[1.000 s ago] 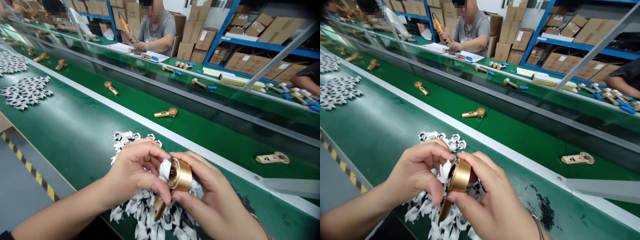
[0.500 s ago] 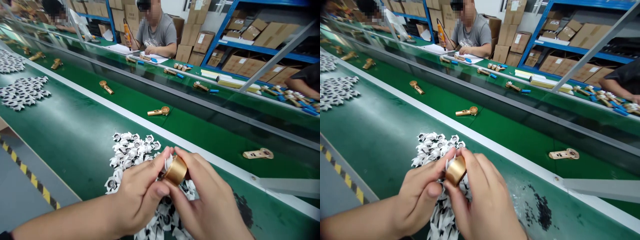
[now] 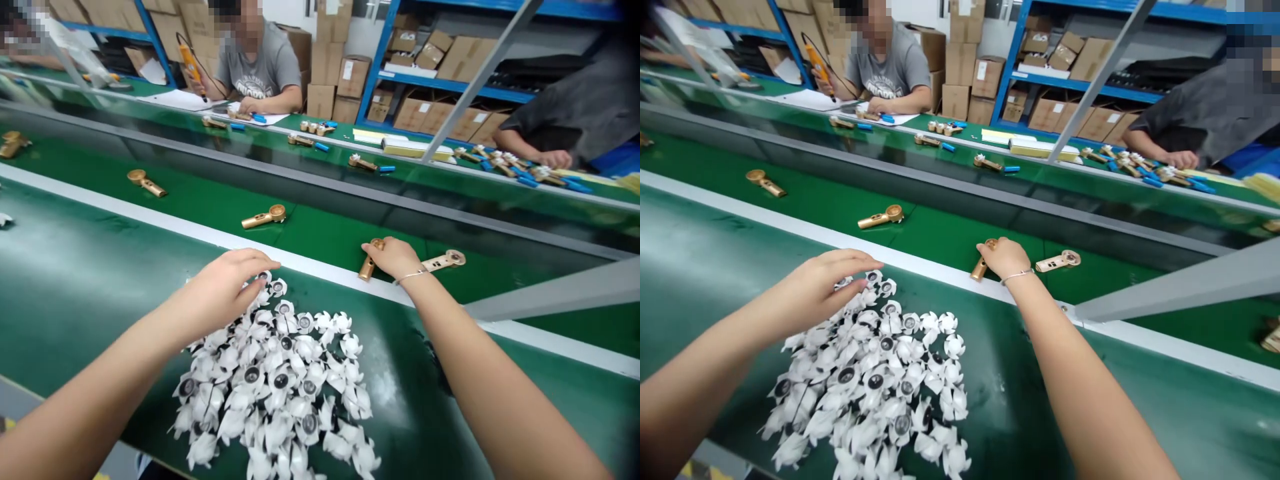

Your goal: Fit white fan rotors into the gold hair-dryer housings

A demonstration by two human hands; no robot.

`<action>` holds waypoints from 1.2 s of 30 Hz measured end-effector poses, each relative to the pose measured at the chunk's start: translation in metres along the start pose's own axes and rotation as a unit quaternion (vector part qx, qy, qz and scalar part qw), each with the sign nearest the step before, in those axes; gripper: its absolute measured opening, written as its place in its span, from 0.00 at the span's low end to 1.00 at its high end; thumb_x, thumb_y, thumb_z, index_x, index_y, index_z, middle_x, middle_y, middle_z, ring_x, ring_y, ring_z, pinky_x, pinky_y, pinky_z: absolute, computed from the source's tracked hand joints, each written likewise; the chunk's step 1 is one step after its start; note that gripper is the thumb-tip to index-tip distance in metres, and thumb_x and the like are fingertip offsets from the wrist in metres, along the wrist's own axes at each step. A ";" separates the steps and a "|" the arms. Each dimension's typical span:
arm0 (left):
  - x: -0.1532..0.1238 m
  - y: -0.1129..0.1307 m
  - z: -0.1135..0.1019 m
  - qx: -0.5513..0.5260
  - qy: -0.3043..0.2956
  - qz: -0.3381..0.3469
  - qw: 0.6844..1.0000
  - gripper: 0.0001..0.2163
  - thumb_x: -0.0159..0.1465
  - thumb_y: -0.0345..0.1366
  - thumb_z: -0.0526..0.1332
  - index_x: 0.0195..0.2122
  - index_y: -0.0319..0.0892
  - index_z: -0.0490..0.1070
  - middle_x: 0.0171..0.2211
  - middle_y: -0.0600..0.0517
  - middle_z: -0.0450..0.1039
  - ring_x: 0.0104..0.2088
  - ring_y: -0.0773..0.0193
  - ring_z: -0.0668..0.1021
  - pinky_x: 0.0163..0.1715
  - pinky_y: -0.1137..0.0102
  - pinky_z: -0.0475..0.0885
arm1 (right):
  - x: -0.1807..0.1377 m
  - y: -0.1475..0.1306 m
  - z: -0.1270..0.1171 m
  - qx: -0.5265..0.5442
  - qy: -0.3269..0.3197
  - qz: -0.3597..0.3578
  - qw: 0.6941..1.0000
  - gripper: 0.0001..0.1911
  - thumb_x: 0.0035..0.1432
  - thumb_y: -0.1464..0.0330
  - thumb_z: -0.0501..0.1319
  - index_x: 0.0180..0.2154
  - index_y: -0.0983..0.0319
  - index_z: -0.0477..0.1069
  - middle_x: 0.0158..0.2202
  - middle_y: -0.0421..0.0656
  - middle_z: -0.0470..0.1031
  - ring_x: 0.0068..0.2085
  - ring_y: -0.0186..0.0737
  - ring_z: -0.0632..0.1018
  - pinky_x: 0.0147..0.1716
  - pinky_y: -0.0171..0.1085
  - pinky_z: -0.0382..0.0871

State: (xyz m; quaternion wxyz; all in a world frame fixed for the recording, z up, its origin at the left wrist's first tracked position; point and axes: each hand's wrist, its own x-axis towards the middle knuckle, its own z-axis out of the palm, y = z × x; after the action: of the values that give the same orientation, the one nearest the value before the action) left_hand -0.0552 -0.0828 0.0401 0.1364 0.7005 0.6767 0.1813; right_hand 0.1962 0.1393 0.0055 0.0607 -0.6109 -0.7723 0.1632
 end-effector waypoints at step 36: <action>0.059 0.018 0.040 0.009 -0.102 0.036 0.994 0.12 0.60 0.44 0.65 0.40 0.44 0.76 0.45 0.47 0.80 0.39 0.55 0.80 0.37 0.68 0.73 | -0.139 0.083 0.007 -0.028 0.038 -0.344 0.938 0.07 0.61 0.80 0.55 0.35 0.65 0.67 0.33 0.45 0.71 0.34 0.39 0.72 0.35 0.39 0.66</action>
State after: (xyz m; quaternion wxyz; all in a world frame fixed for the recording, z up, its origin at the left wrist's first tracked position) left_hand -0.0205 -0.0227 0.0156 0.1923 0.7407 0.6347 0.1076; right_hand 0.3047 0.0211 -0.0133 0.1253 -0.3150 -0.9367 0.0878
